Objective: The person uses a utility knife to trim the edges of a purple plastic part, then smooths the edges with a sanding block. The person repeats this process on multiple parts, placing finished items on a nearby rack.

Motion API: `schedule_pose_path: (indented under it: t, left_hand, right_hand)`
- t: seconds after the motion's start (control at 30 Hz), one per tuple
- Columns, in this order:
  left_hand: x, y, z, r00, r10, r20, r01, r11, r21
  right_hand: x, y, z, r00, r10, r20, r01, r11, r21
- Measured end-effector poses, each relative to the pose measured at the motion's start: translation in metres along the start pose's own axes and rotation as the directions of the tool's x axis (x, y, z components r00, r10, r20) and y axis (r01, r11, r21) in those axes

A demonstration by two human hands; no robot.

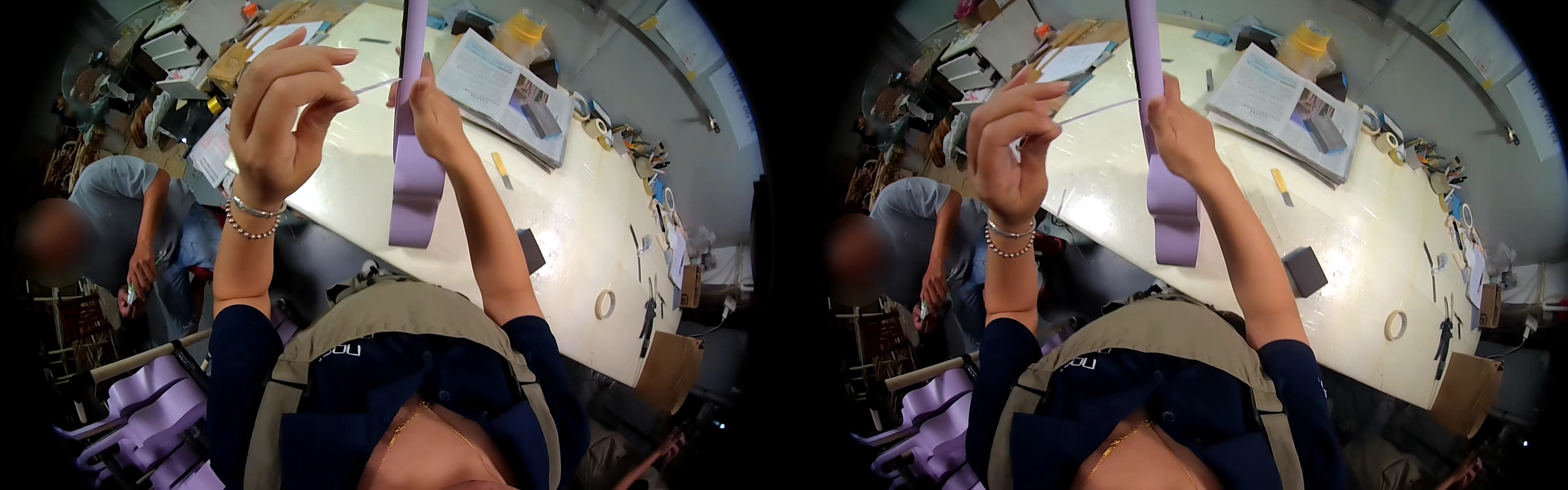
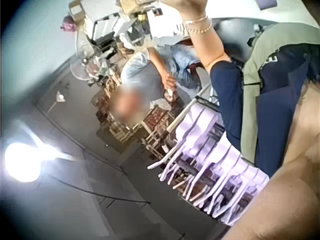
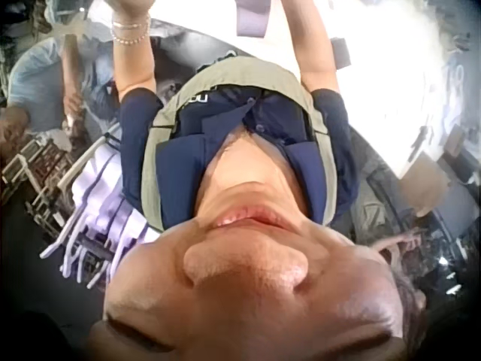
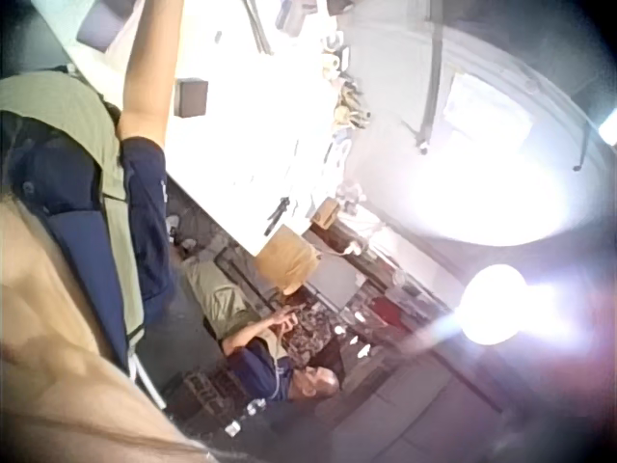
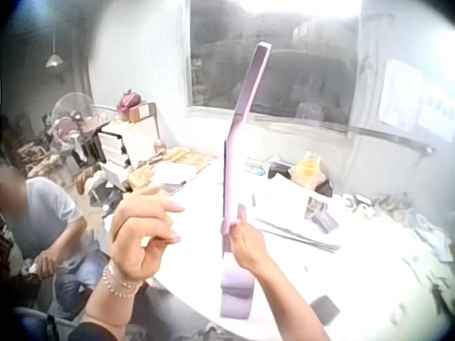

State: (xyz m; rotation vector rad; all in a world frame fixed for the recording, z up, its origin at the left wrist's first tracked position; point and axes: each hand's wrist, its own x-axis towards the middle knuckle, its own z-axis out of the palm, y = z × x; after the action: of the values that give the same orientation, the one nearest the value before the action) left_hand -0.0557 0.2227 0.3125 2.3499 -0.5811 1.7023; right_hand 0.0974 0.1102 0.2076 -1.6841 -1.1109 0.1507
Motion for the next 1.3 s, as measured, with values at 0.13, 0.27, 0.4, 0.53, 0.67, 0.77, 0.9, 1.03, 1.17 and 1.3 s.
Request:
schedule_pose_path:
  t: [0.13, 0.27, 0.4, 0.53, 0.67, 0.77, 0.9, 1.03, 1.17, 1.3]
  left_hand:
    - [-0.029, 0.036, -0.023, 0.991, -0.11, 0.07, 0.116, 0.989, -0.092]
    - [-0.059, 0.078, -0.043, 0.929, -0.31, 0.204, 0.353, 0.907, -0.23]
    - [-0.098, 0.107, -0.061, 0.858, -0.45, 0.247, 0.512, 0.789, -0.34]
    - [-0.132, 0.131, -0.06, 0.7, -0.699, 0.144, 0.676, 0.584, -0.449]
    - [-0.17, 0.146, -0.054, 0.405, -0.914, 0.027, 0.75, 0.315, -0.581]
    - [-0.202, 0.142, -0.045, 0.048, -0.996, 0.07, 0.581, -0.029, -0.813]
    - [-0.259, 0.122, -0.055, -0.14, -0.989, 0.055, 0.42, -0.11, -0.901]
    - [-0.272, 0.089, -0.074, -0.129, -0.991, -0.025, 0.423, -0.032, -0.905]
    - [-0.261, 0.053, -0.103, -0.059, -0.992, -0.112, 0.413, 0.077, -0.907]
    - [-0.274, 0.014, -0.175, -0.026, -0.939, -0.343, 0.521, 0.28, -0.806]
  right_hand:
    - [0.02, 0.017, -0.005, 1.0, -0.003, 0.023, 0.0, 0.986, 0.164]
    - [0.039, 0.038, -0.009, 0.998, 0.063, -0.004, -0.061, 0.979, 0.196]
    - [0.059, 0.064, -0.024, 0.985, 0.172, -0.014, -0.157, 0.927, 0.34]
    - [0.04, 0.006, -0.023, 0.981, 0.042, -0.187, -0.011, 0.986, 0.164]
    - [0.055, 0.041, -0.037, 0.996, 0.059, -0.062, -0.037, 0.95, 0.309]
    - [0.052, 0.043, -0.065, 0.973, 0.226, 0.054, -0.231, 0.922, 0.312]
    - [0.04, 0.021, -0.077, 0.961, -0.005, 0.276, -0.138, 0.858, 0.494]
    - [0.029, 0.01, -0.083, 0.887, -0.143, 0.439, -0.156, 0.802, 0.577]
    - [0.022, 0.01, -0.085, 0.797, -0.25, 0.55, -0.073, 0.864, 0.498]
    - [0.019, 0.019, -0.098, 0.77, -0.217, 0.6, -0.182, 0.827, 0.533]
